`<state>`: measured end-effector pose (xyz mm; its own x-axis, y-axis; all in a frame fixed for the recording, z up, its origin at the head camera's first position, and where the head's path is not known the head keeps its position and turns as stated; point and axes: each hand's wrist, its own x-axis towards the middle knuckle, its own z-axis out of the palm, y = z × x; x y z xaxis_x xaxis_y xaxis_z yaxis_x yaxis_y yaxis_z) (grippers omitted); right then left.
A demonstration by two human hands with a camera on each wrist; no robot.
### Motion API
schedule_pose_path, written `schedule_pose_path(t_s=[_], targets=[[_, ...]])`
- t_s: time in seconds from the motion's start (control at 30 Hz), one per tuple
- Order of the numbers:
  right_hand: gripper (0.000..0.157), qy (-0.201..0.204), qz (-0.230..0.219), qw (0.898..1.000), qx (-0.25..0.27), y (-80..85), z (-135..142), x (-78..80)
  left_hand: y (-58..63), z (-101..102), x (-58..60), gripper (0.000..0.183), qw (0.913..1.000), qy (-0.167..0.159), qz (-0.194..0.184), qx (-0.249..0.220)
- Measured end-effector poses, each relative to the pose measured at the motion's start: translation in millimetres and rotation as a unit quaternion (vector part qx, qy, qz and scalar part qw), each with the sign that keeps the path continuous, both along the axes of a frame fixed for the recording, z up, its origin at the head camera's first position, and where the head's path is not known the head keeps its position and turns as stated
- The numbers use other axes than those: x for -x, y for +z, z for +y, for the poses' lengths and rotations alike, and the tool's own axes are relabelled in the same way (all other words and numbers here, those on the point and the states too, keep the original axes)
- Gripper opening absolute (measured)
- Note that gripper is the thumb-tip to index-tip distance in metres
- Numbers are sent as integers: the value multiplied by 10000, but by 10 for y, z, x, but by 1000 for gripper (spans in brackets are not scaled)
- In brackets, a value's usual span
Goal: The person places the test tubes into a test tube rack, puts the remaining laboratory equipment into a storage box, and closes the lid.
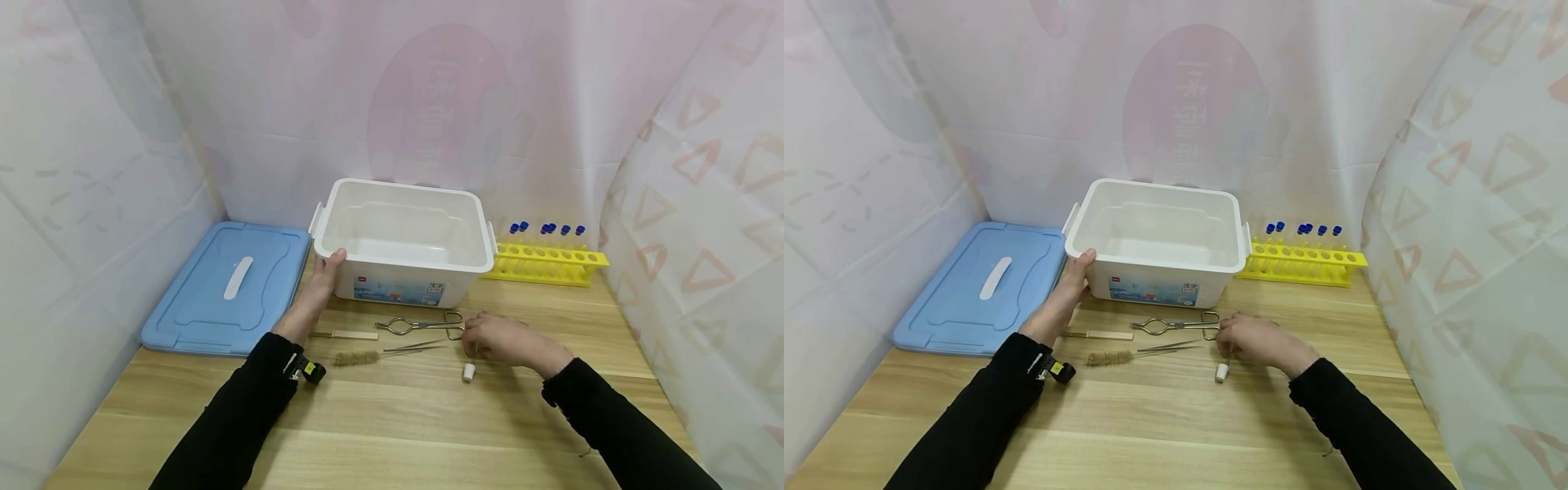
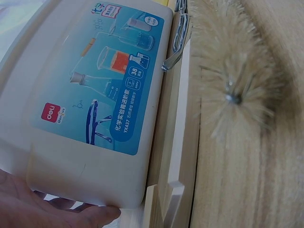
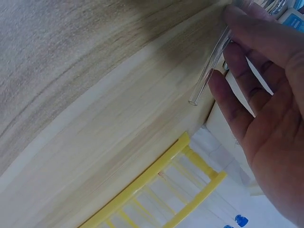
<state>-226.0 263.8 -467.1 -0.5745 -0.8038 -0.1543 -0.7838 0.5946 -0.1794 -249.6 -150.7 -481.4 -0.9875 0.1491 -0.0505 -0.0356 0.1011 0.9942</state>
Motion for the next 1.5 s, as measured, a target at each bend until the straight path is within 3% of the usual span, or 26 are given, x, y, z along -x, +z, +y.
schedule_pose_path(t_s=[0.5,0.9,1.27,1.5], targets=[[33,15,-193,9998,-43,1,-5,4,-1,2,-4,96,10000,28,23,36],[16,-227,-377,9979,482,223,-50,-10,9,-6,-13,96,10000,3,-72,43],[10,-265,587,9957,670,524,-147,3,1,-4,-12,96,10000,-25,-16,-30],[12,-178,1309,9844,1159,724,-240,-23,14,-8,-29,97,10000,-35,-61,-29]])
